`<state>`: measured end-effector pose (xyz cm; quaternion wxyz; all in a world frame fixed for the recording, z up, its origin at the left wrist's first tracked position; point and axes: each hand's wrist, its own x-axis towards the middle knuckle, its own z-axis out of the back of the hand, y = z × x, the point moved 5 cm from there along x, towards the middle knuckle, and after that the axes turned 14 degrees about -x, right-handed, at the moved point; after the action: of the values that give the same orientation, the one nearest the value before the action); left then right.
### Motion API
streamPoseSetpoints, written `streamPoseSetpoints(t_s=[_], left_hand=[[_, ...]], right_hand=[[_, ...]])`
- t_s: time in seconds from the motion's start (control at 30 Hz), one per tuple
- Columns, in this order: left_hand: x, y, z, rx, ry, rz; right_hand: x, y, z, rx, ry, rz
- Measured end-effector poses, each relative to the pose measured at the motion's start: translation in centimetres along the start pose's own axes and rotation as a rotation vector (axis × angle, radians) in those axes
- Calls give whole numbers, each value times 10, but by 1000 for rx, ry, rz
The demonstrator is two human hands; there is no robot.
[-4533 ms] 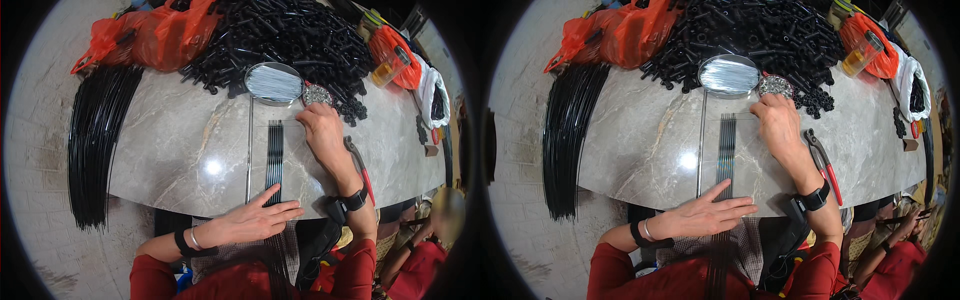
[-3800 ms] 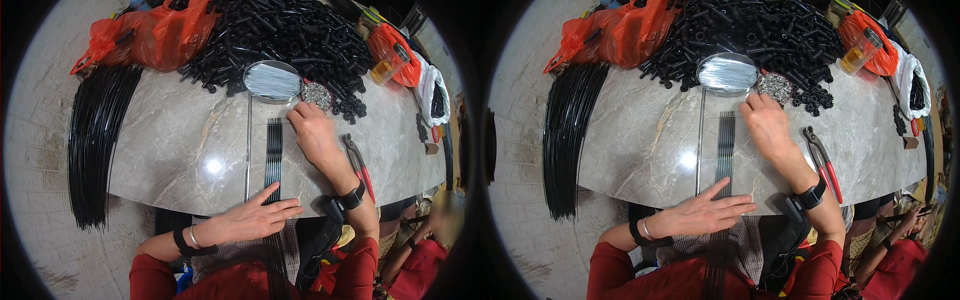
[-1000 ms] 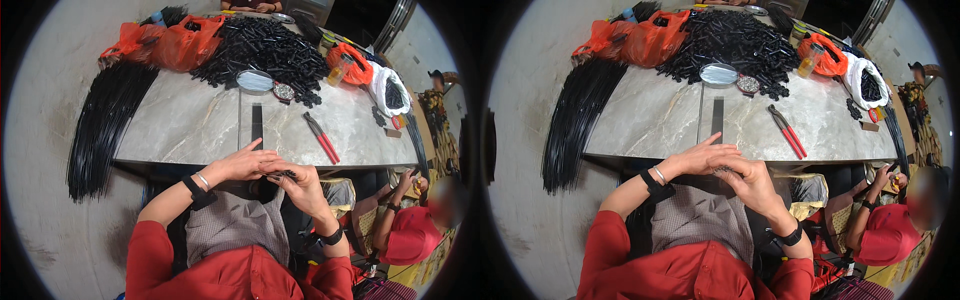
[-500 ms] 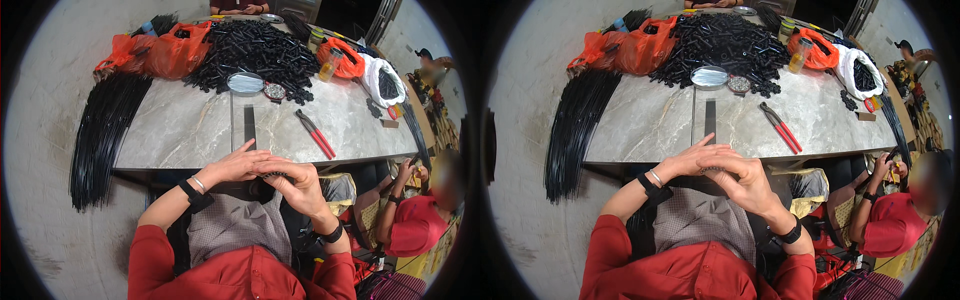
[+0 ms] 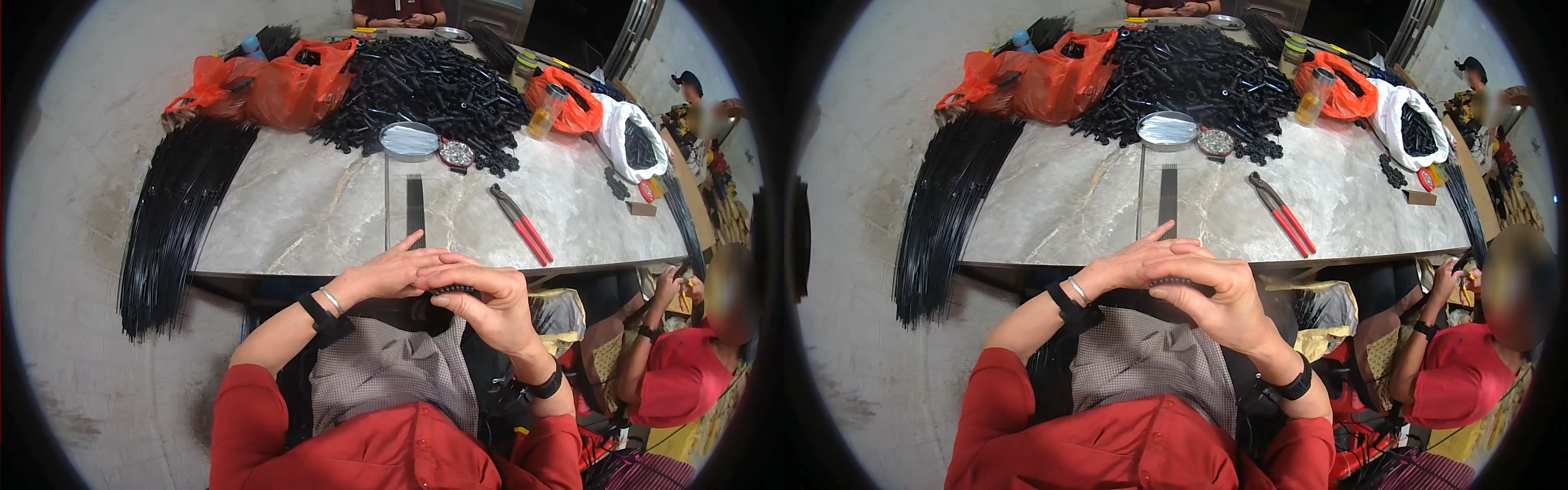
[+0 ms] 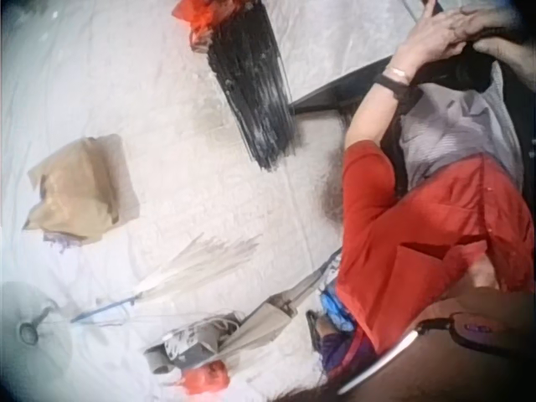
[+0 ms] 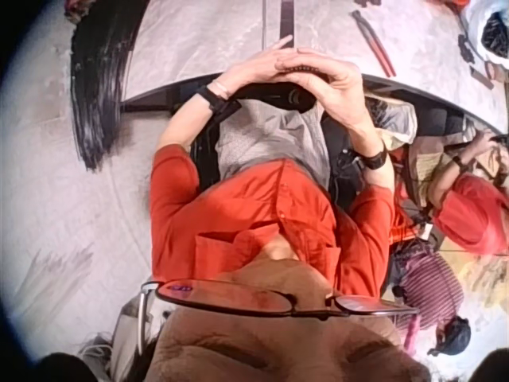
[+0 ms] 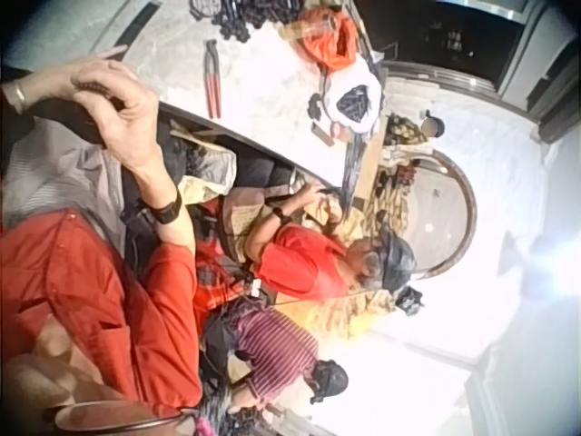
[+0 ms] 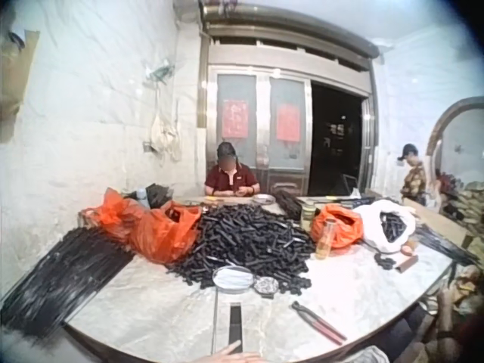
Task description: The recorder inserts black umbrella ribs into small plastic connector tubes and secures them.
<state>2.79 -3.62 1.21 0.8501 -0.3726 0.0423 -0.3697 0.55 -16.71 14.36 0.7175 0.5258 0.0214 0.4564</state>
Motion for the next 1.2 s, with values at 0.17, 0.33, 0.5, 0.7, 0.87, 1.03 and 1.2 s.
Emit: streamPoseSetpoints(t_s=[0.17, 0.33, 0.5, 0.7, 0.87, 1.03, 1.2], left_hand=[[5, -4, 3, -38, 19, -87], [-5, 1, 3, -200, -11, 0], [3, -25, 9, -110, -90, -31], [-23, -91, 50, -693, -421, 133], [-20, -107, 57, -706, -466, 141], [-17, -100, 56, -579, -403, 93], [-16, -101, 57, -598, -418, 76]], right_hand=[[-2, 5, 4, -28, -43, 4], [1, 2, -3, 15, -26, 106], [-2, -7, 3, 41, -82, 61], [3, -1, 4, 46, -133, 88], [3, 2, 5, -28, -186, 138], [0, 0, 6, -50, -143, 116], [0, 2, 8, -32, -110, 144]])
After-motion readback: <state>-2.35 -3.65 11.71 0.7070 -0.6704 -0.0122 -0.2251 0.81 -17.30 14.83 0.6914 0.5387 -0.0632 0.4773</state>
